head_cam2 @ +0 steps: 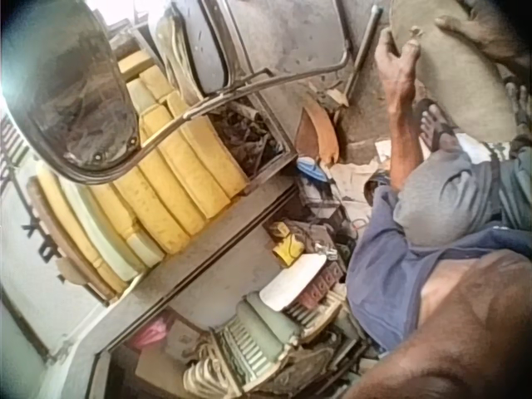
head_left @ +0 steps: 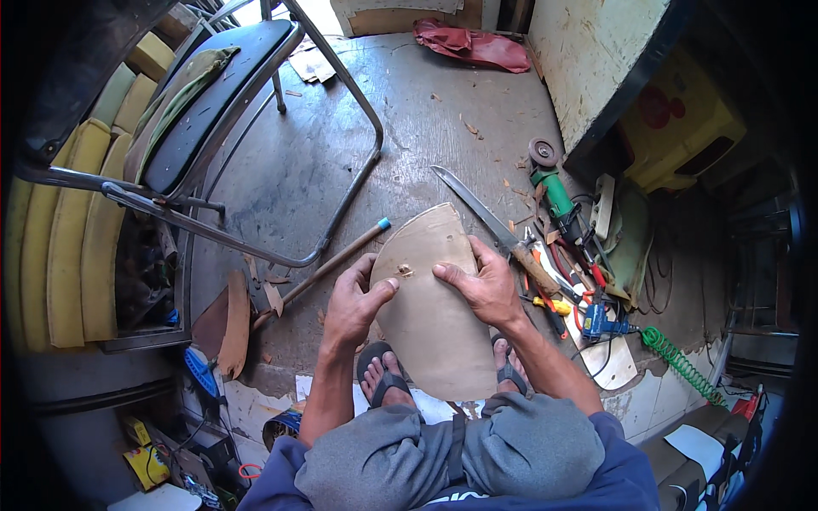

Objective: The person shapes a piece of wood for furniture reupholstery by scraping its edges with a blade, then uses a screwdriver to pry out old staples, and finally uses a hammer and a pair of pliers to remove more hardware from the wood piece.

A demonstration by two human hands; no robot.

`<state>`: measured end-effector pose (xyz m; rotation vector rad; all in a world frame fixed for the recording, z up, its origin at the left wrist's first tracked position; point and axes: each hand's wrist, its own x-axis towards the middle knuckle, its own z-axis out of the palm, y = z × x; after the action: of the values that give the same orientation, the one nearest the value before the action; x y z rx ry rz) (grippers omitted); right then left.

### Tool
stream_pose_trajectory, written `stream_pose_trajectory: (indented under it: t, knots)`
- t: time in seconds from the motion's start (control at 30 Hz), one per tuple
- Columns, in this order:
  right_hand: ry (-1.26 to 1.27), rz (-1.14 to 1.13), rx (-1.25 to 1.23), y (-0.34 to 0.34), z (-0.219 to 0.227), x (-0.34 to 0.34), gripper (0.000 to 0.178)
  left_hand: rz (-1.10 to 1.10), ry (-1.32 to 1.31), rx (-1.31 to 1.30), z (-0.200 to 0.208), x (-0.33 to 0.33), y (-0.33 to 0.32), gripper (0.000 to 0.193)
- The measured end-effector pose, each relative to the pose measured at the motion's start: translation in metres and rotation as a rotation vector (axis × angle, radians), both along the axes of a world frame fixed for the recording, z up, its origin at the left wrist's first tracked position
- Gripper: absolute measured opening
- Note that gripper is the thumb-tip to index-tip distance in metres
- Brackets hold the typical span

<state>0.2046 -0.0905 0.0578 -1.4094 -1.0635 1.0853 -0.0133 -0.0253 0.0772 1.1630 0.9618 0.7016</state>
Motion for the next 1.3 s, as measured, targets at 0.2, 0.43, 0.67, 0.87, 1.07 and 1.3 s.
stream_pose_trajectory:
  t: [0.2, 0.43, 0.67, 0.87, 1.07, 1.3]
  knots:
    - [0.033, 0.034, -0.033, -0.001, -0.003, -0.006, 0.046, 0.059, 0.099, 0.041, -0.007, 0.012, -0.006, 0.042]
    - [0.001, 0.027, -0.036, -0.002, -0.005, -0.012, 0.044, 0.249, 0.119, -0.049, -0.026, 0.006, -0.002, 0.047]
    - [0.124, 0.016, -0.092, -0.001, -0.008, -0.007, 0.047, 0.12, 0.149, 0.082, -0.017, 0.015, -0.009, 0.043]
    - [0.185, 0.093, -0.212, -0.007, -0.032, -0.014, 0.053, 0.209, 0.059, -0.121, -0.024, 0.005, -0.007, 0.047]
    - [0.215, 0.108, -0.27, -0.026, -0.061, -0.016, 0.058, 0.08, 0.463, 0.005, -0.056, -0.009, -0.015, 0.052]
    - [0.208, 0.07, -0.337, -0.023, -0.055, -0.015, 0.057, 0.029, 0.246, -0.115, -0.048, -0.005, -0.018, 0.044]
